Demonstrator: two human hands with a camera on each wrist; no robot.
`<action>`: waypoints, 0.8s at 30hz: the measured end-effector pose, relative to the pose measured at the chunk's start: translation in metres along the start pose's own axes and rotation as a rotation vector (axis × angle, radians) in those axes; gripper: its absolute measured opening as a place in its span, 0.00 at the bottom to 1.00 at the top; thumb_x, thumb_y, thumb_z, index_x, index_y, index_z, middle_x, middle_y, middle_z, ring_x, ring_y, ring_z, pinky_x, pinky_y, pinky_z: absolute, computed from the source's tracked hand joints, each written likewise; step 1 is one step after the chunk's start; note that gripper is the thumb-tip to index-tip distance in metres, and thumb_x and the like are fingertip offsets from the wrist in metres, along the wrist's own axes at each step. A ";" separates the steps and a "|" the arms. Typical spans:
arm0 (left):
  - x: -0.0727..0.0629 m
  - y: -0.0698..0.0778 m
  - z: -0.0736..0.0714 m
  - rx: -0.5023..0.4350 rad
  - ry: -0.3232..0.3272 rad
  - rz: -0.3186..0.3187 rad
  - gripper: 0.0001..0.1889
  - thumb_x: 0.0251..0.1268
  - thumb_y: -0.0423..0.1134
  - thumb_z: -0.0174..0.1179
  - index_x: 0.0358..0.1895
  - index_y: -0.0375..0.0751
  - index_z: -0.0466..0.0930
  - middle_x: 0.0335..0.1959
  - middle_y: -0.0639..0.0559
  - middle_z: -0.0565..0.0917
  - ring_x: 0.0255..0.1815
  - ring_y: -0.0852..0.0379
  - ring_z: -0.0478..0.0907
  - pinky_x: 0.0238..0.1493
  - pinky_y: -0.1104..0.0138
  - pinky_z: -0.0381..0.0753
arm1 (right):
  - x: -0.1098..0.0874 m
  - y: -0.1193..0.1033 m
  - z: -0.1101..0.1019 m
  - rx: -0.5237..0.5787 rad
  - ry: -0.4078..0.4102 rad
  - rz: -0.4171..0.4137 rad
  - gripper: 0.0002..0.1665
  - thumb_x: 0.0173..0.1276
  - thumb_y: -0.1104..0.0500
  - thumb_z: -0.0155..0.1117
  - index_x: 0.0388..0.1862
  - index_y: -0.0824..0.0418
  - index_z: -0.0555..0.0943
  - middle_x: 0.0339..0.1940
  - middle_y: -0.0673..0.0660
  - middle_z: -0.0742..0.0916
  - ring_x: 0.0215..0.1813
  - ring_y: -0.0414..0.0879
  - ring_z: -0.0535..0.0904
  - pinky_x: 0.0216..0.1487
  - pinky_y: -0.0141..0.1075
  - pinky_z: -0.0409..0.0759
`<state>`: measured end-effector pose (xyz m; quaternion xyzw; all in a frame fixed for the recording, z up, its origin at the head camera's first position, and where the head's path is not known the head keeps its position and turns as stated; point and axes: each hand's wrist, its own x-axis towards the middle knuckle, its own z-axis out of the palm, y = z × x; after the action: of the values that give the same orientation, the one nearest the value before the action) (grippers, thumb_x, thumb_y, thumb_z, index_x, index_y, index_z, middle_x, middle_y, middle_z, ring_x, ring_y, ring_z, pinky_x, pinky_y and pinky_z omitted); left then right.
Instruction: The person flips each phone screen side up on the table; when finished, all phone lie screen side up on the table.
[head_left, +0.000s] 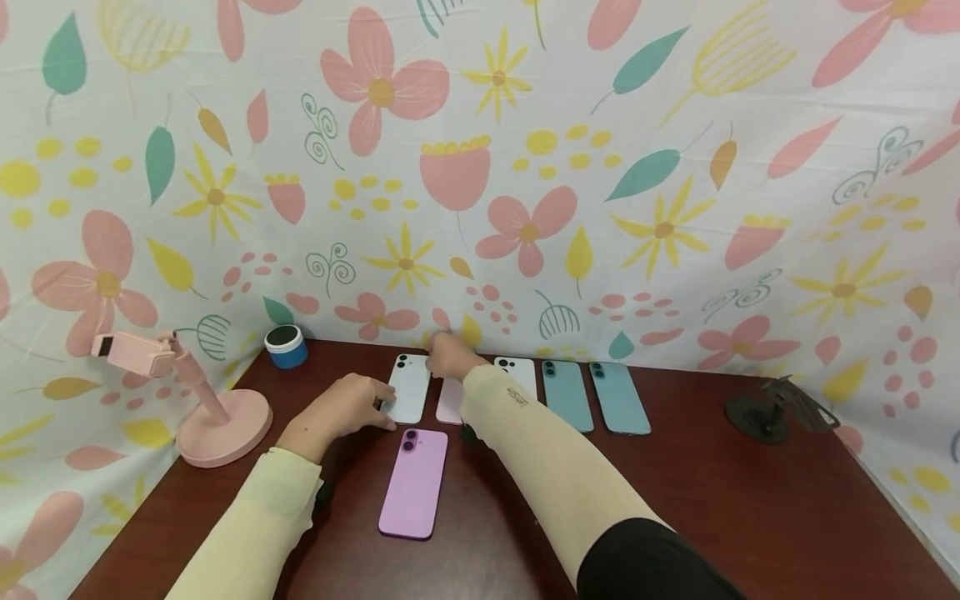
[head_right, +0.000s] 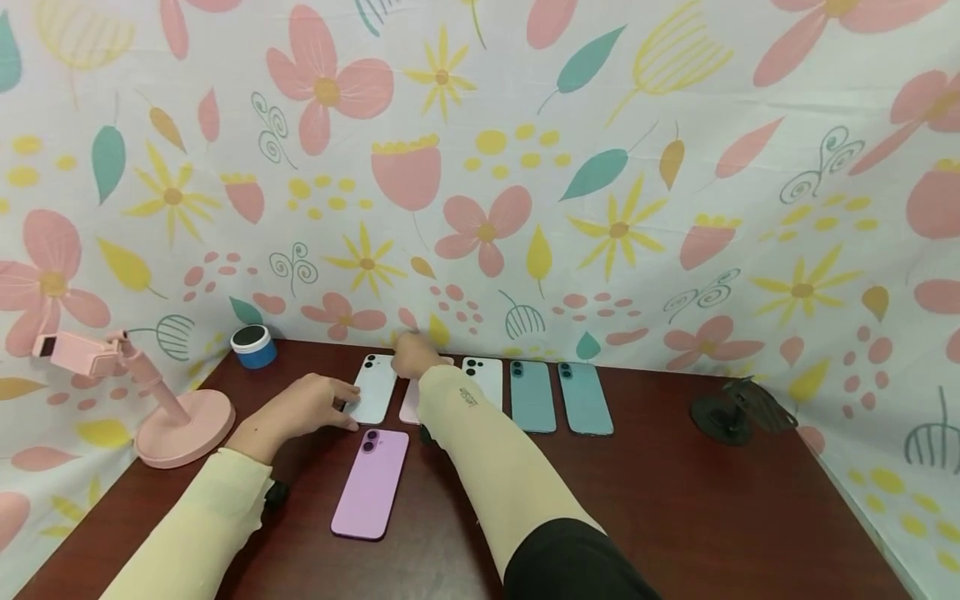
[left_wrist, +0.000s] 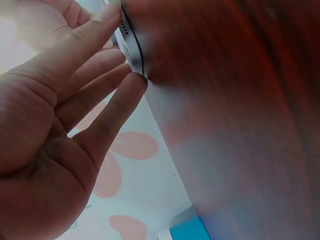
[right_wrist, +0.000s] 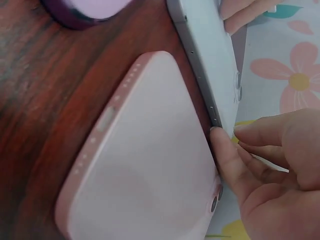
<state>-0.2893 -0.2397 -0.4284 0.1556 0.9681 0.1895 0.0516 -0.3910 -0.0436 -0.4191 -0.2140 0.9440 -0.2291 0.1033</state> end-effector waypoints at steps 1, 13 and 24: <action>0.000 0.001 0.000 0.010 0.001 0.001 0.21 0.58 0.42 0.81 0.55 0.39 0.93 0.61 0.43 0.90 0.67 0.41 0.85 0.66 0.50 0.85 | 0.001 0.000 0.000 -0.002 -0.008 0.000 0.24 0.77 0.67 0.57 0.69 0.70 0.82 0.51 0.61 0.94 0.48 0.50 0.92 0.61 0.41 0.87; 0.003 0.004 0.000 0.151 0.023 0.082 0.20 0.60 0.46 0.80 0.52 0.39 0.94 0.52 0.43 0.94 0.51 0.51 0.90 0.51 0.58 0.89 | 0.004 -0.007 0.003 -0.053 -0.063 0.004 0.23 0.80 0.67 0.53 0.69 0.67 0.82 0.59 0.62 0.91 0.54 0.52 0.88 0.55 0.37 0.84; 0.000 0.003 0.001 0.275 0.020 0.227 0.07 0.68 0.41 0.75 0.38 0.42 0.91 0.28 0.53 0.88 0.27 0.61 0.76 0.34 0.67 0.79 | 0.048 0.015 0.022 -0.111 -0.131 0.033 0.24 0.77 0.67 0.51 0.18 0.57 0.79 0.36 0.59 0.90 0.23 0.45 0.77 0.27 0.34 0.75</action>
<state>-0.2880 -0.2367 -0.4281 0.2675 0.9616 0.0617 -0.0014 -0.4328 -0.0614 -0.4499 -0.2184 0.9498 -0.1602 0.1567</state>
